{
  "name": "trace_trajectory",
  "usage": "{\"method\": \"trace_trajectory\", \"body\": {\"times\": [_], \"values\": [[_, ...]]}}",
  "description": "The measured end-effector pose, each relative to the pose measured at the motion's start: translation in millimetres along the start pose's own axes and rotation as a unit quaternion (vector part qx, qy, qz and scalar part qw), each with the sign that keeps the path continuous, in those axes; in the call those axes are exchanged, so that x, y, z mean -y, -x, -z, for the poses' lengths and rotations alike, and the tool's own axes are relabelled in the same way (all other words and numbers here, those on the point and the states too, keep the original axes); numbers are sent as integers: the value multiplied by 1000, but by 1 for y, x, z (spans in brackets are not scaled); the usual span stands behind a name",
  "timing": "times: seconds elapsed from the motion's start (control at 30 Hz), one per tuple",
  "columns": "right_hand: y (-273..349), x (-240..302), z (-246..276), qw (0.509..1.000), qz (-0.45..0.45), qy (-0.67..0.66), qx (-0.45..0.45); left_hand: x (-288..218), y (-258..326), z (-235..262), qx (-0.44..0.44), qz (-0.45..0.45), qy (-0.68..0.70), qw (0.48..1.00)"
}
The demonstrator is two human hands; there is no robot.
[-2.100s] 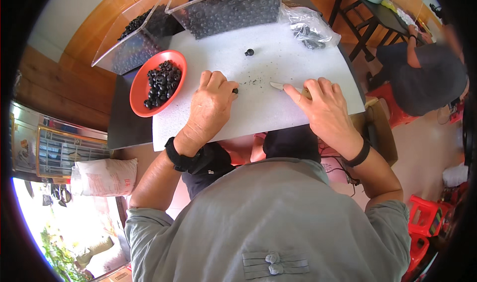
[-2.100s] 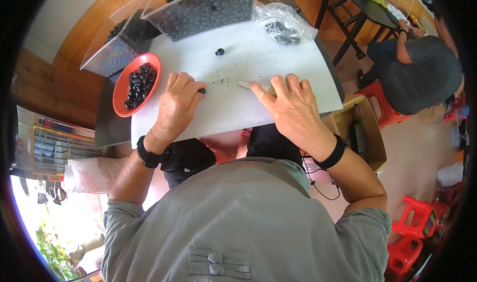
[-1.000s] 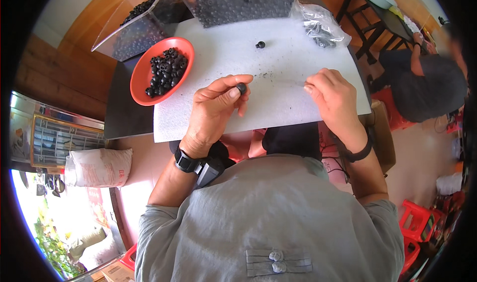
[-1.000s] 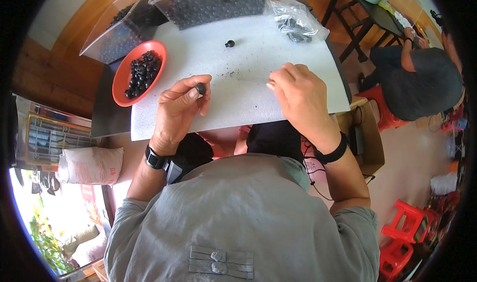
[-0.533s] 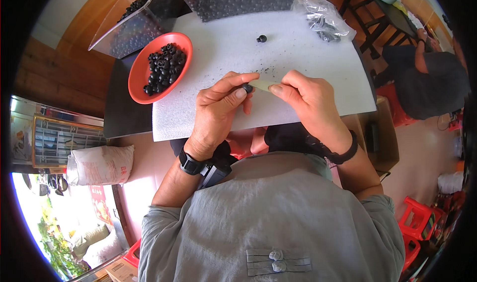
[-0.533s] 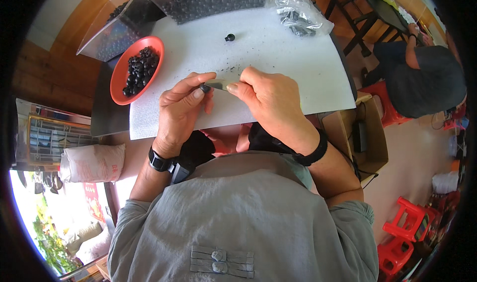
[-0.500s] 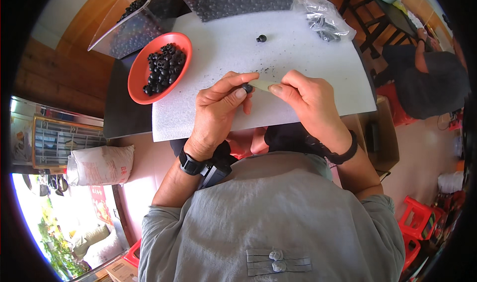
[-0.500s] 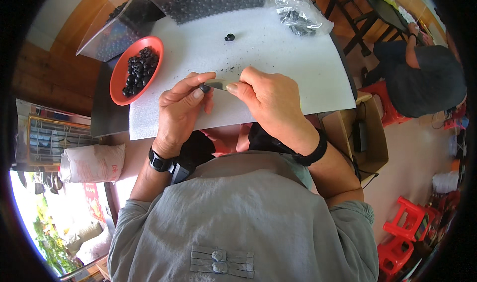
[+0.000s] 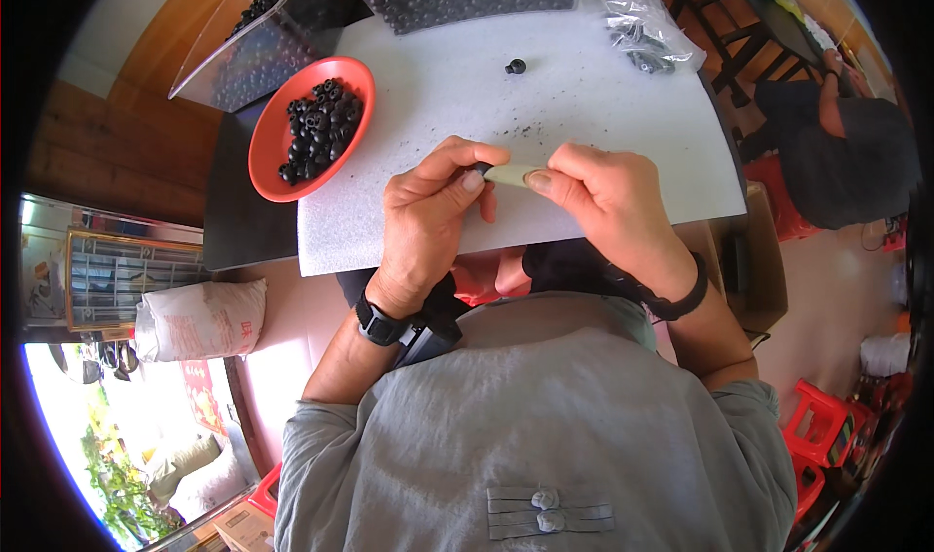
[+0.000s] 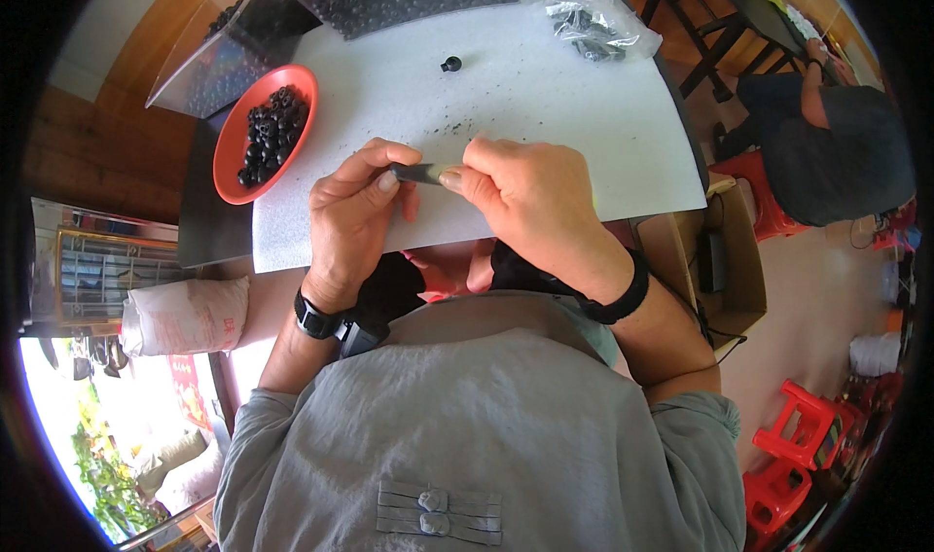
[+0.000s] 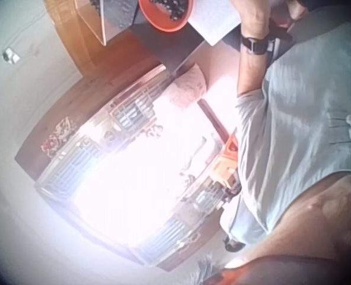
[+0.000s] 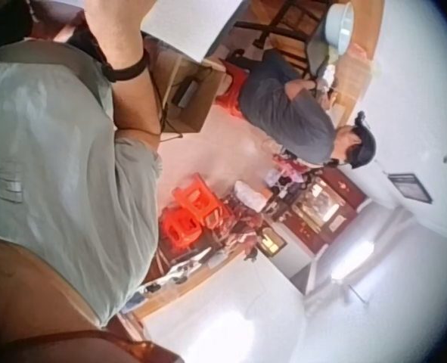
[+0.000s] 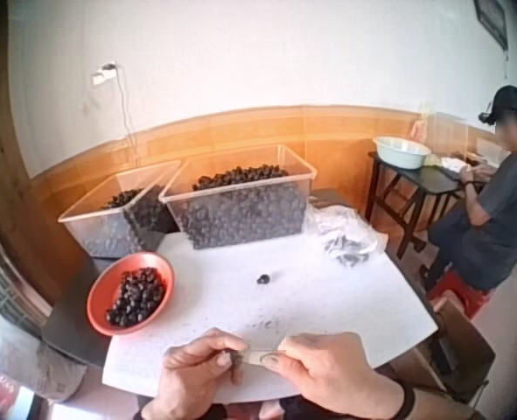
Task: Sorting and preparing small black objects using a knife and placing them into containers.
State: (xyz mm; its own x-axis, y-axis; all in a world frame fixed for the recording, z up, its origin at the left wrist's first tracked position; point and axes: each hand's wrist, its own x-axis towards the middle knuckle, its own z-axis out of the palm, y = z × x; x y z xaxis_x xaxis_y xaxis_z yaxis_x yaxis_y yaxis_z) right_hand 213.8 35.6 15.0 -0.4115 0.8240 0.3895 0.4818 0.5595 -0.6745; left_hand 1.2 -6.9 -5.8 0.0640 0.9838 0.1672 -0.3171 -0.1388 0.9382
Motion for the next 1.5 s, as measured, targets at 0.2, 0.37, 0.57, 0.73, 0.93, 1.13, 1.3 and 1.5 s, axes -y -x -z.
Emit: {"method": "trace_trajectory", "body": {"times": [0.2,0.37,0.57,0.73,0.93,1.13,1.3,1.5], "values": [[2,-4,6,994,-42,-102,0,1,-1,2,4,5,35,999],[5,-5,-1,997,-5,-58,-56,-2,0,-2,1,26,58,998],[0,-1,-1,999,1,-36,-40,-4,1,-2,-7,24,49,998],[1,-3,0,999,15,-21,-35,-2,0,-1,6,17,46,999],[0,-1,1,999,15,-24,-26,-2,0,-1,4,18,48,999],[1,-5,1,999,24,-19,-17,-2,1,0,9,15,50,999],[3,-8,-4,998,51,10,-26,0,2,0,0,17,56,998],[5,-6,-3,994,97,15,-46,-1,0,-2,1,14,37,999]]}}
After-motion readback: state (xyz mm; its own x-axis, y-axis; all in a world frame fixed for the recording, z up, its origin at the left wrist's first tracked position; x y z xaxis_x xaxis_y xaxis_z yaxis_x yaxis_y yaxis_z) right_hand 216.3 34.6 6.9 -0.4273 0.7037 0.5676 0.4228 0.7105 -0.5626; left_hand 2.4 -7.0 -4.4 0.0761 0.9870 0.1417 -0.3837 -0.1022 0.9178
